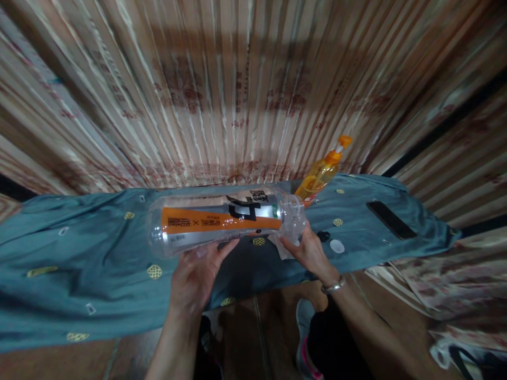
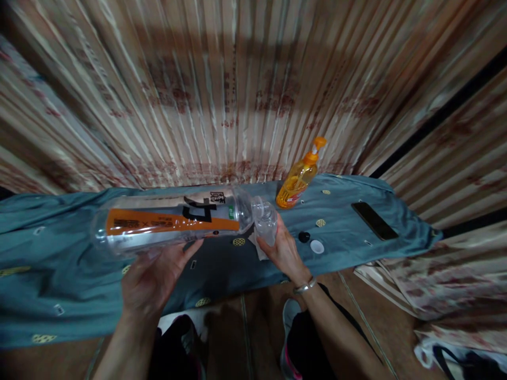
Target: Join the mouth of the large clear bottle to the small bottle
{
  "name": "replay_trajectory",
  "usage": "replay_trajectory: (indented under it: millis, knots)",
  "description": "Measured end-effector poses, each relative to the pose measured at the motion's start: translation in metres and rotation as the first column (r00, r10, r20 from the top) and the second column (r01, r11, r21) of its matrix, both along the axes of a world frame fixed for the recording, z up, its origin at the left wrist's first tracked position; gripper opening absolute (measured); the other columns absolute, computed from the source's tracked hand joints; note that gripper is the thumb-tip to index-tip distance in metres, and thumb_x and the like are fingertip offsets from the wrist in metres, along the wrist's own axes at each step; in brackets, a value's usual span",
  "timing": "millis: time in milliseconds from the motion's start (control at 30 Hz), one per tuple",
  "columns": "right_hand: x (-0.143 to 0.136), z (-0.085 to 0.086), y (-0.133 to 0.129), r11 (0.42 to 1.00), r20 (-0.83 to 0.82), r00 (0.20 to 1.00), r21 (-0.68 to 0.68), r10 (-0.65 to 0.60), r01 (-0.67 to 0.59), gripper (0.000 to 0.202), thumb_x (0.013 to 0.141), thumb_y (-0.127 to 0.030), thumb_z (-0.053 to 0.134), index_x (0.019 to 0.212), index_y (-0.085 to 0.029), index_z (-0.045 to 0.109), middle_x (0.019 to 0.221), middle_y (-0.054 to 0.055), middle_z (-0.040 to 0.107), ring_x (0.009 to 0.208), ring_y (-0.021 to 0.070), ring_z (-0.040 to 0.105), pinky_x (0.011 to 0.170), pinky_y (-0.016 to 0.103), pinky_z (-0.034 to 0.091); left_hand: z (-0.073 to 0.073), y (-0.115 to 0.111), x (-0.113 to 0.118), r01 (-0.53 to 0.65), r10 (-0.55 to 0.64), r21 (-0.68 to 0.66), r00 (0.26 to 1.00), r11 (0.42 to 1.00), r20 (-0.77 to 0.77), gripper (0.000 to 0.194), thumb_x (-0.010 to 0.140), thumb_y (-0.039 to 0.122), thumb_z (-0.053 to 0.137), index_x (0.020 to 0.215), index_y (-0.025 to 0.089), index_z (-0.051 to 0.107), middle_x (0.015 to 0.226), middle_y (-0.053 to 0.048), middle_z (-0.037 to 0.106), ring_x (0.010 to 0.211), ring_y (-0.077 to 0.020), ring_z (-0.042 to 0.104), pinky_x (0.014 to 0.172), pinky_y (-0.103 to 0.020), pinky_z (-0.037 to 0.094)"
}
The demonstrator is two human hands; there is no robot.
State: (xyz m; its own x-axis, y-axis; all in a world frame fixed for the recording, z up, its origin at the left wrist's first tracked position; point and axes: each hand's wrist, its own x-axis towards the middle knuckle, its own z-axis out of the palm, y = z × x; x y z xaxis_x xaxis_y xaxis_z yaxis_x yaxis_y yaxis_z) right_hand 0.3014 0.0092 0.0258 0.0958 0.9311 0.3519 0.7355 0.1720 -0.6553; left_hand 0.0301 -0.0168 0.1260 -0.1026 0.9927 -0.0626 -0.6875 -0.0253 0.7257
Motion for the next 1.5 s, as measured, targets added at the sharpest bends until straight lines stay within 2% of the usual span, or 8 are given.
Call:
replay_trajectory:
  millis: [200,400,567,667,833,1000,1233,1500]
  knots:
    - [-0.001,0.002,-0.002,1.000,-0.001,1.000,0.008,-0.013,0.013,0.077,0.090,-0.050,0.069,0.155,-0.016,0.044,0.138,0.020,0.074,0.126,0.0382,0.073,0.105,0.054,0.062,-0.006,-0.003,-0.006,0.005,-0.005,0.000,1.000,1.000,-0.013,0.035,0.061,0.036,0.099,0.092,0.032,0.082,0.118,-0.005,0.082,0.139,-0.0451,0.061,0.104,-0.066,0.060]
    - [-0.003,-0.001,-0.002,1.000,0.005,1.000,0.019,0.006,-0.006,0.070,0.091,-0.045,0.068,0.151,-0.017,0.049,0.142,0.019,0.072,0.135,0.0361,0.069,0.114,0.054,0.058,-0.014,-0.005,-0.009,0.030,-0.030,0.051,1.000,0.998,0.005,0.032,0.071,0.035,0.095,0.100,0.031,0.083,0.119,-0.005,0.082,0.136,-0.0441,0.064,0.113,-0.068,0.054]
    - [-0.004,-0.003,-0.003,0.998,0.005,0.999,0.048,0.037,-0.038,0.077,0.093,-0.043,0.067,0.159,-0.016,0.040,0.155,0.021,0.063,0.141,0.0349,0.065,0.116,0.054,0.055,-0.014,-0.003,-0.007,-0.027,0.028,0.030,0.999,0.999,-0.036,0.032,0.066,0.040,0.097,0.095,0.032,0.084,0.113,-0.004,0.083,0.122,-0.0408,0.073,0.102,-0.063,0.063]
    - [-0.004,-0.004,-0.004,0.996,0.035,0.998,0.078,0.042,-0.045,0.078,0.094,-0.044,0.067,0.161,-0.016,0.037,0.157,0.021,0.061,0.141,0.0349,0.064,0.116,0.053,0.056,-0.009,-0.002,-0.003,-0.061,0.062,0.020,0.997,0.998,-0.036,0.034,0.062,0.041,0.100,0.091,0.033,0.085,0.113,-0.004,0.084,0.123,-0.0405,0.073,0.100,-0.059,0.065]
    - [-0.004,-0.007,-0.005,0.996,0.069,0.997,0.083,0.038,-0.044,0.080,0.093,-0.040,0.063,0.163,-0.014,0.034,0.154,0.022,0.063,0.141,0.0354,0.065,0.115,0.052,0.057,-0.008,-0.002,-0.003,-0.050,0.051,0.033,0.998,0.998,-0.028,0.043,0.060,0.041,0.100,0.099,0.033,0.084,0.119,-0.005,0.082,0.132,-0.0425,0.067,0.102,-0.060,0.063]
    - [-0.003,-0.008,-0.003,0.996,0.061,0.997,0.075,0.036,-0.041,0.080,0.093,-0.044,0.062,0.161,-0.011,0.035,0.151,0.024,0.064,0.141,0.0375,0.065,0.114,0.055,0.057,-0.011,-0.002,-0.005,-0.038,0.040,0.089,0.999,0.995,-0.021,0.032,0.070,0.039,0.095,0.098,0.031,0.084,0.118,-0.005,0.083,0.129,-0.0399,0.069,0.106,-0.061,0.061]
    - [-0.004,-0.007,-0.004,0.996,0.065,0.997,0.087,0.027,-0.033,0.079,0.093,-0.042,0.064,0.162,-0.016,0.035,0.153,0.022,0.063,0.143,0.0368,0.062,0.115,0.056,0.056,-0.010,0.003,-0.004,-0.037,0.038,0.067,0.999,0.997,-0.017,0.046,0.063,0.044,0.097,0.105,0.034,0.082,0.121,-0.006,0.081,0.138,-0.0436,0.062,0.107,-0.067,0.058]
    - [-0.003,-0.006,-0.004,0.997,0.057,0.997,0.060,0.042,-0.045,0.082,0.095,-0.049,0.064,0.163,-0.014,0.034,0.156,0.023,0.061,0.143,0.0370,0.062,0.117,0.056,0.054,-0.013,0.003,-0.007,-0.014,0.015,0.091,1.000,0.996,-0.003,0.045,0.064,0.042,0.097,0.106,0.032,0.082,0.121,-0.007,0.081,0.137,-0.0431,0.063,0.111,-0.069,0.053]
